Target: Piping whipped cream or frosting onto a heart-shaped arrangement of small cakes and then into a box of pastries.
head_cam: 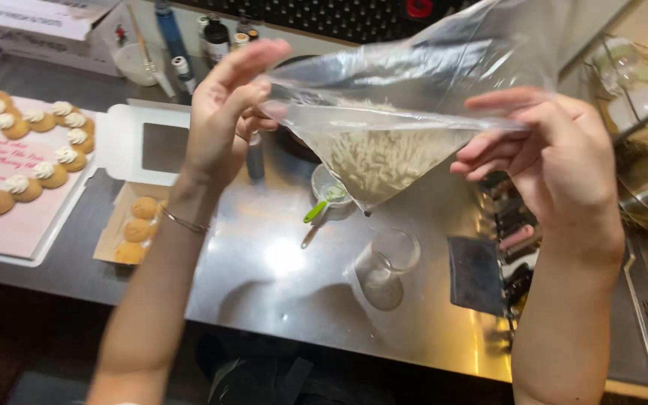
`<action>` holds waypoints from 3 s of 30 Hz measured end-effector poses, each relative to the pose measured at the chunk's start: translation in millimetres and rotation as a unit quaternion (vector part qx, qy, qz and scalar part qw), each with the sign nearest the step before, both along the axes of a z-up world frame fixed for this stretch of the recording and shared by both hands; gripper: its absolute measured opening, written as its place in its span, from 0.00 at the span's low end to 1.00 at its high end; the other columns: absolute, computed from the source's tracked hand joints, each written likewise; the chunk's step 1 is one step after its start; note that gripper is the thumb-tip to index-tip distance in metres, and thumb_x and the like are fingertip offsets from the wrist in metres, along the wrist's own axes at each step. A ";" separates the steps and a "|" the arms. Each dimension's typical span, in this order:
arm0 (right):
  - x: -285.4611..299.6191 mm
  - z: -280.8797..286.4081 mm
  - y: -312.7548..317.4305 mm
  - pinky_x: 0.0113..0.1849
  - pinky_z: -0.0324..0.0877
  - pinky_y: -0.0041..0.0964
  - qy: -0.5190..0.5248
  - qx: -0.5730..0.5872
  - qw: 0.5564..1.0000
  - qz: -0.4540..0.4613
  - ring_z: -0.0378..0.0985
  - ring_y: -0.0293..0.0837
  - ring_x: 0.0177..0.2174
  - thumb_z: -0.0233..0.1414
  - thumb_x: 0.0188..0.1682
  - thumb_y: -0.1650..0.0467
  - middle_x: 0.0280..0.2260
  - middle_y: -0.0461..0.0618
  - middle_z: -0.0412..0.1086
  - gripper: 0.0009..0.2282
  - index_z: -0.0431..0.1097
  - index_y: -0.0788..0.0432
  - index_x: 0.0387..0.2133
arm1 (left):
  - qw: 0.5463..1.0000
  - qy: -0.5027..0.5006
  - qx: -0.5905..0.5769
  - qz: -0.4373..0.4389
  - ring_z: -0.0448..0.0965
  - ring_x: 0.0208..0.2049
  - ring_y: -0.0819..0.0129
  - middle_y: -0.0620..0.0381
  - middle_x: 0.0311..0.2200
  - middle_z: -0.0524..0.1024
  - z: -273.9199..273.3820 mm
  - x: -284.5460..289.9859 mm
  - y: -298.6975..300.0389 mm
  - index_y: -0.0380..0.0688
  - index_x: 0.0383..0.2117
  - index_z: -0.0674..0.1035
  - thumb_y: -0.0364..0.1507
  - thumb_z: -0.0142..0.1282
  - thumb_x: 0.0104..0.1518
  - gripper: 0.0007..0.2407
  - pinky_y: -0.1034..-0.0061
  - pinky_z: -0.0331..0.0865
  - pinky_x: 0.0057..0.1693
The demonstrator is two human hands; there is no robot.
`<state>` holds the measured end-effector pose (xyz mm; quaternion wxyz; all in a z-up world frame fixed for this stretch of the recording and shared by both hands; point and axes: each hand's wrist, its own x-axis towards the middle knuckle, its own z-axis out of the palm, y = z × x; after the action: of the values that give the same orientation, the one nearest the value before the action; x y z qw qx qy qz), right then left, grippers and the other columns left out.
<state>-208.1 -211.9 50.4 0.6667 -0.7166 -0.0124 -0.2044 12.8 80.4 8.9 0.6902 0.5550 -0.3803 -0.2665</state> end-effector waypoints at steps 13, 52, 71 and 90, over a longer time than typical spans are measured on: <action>109.7 -90.4 138.1 0.63 0.65 0.43 -0.169 0.184 0.949 0.193 0.67 0.45 0.62 0.59 0.47 0.57 0.62 0.50 0.63 0.37 0.54 0.62 0.67 | 0.897 -0.319 -0.146 0.270 0.77 0.54 0.59 0.52 0.49 0.82 25.2 -37.9 57.9 0.43 0.45 0.84 0.33 0.60 0.62 0.10 0.67 0.71 0.60; 195.3 -189.9 470.1 0.47 0.76 0.34 -0.025 -0.045 0.904 -0.425 0.75 0.43 0.49 0.63 0.47 0.73 0.60 0.54 0.62 0.25 0.63 0.65 0.57 | 0.946 -0.219 0.031 0.236 0.82 0.46 0.60 0.54 0.41 0.76 -95.0 -2.7 276.2 0.40 0.41 0.82 0.23 0.69 0.56 0.09 0.69 0.79 0.52; 283.6 -257.0 479.6 0.56 0.69 0.54 -0.096 0.130 0.894 -0.418 0.72 0.57 0.49 0.49 0.59 0.54 0.39 0.52 0.66 0.20 0.58 0.59 0.30 | 0.783 0.596 -0.175 0.035 0.68 0.63 0.64 0.51 0.62 0.69 -242.5 56.9 249.2 0.35 0.66 0.64 0.42 0.47 0.66 0.27 0.68 0.59 0.68; 305.1 -261.0 488.8 0.56 0.67 0.39 0.035 -0.008 0.888 -0.458 0.73 0.48 0.47 0.48 0.61 0.51 0.37 0.49 0.65 0.23 0.59 0.60 0.36 | 0.692 0.709 -0.136 0.026 0.70 0.63 0.57 0.43 0.60 0.70 -248.9 86.1 255.2 0.35 0.64 0.65 0.46 0.49 0.62 0.30 0.64 0.61 0.68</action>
<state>97.0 277.0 -210.7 0.4936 -0.6548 0.3389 -0.4612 98.8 335.6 -240.0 0.8293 0.1107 0.2044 -0.5081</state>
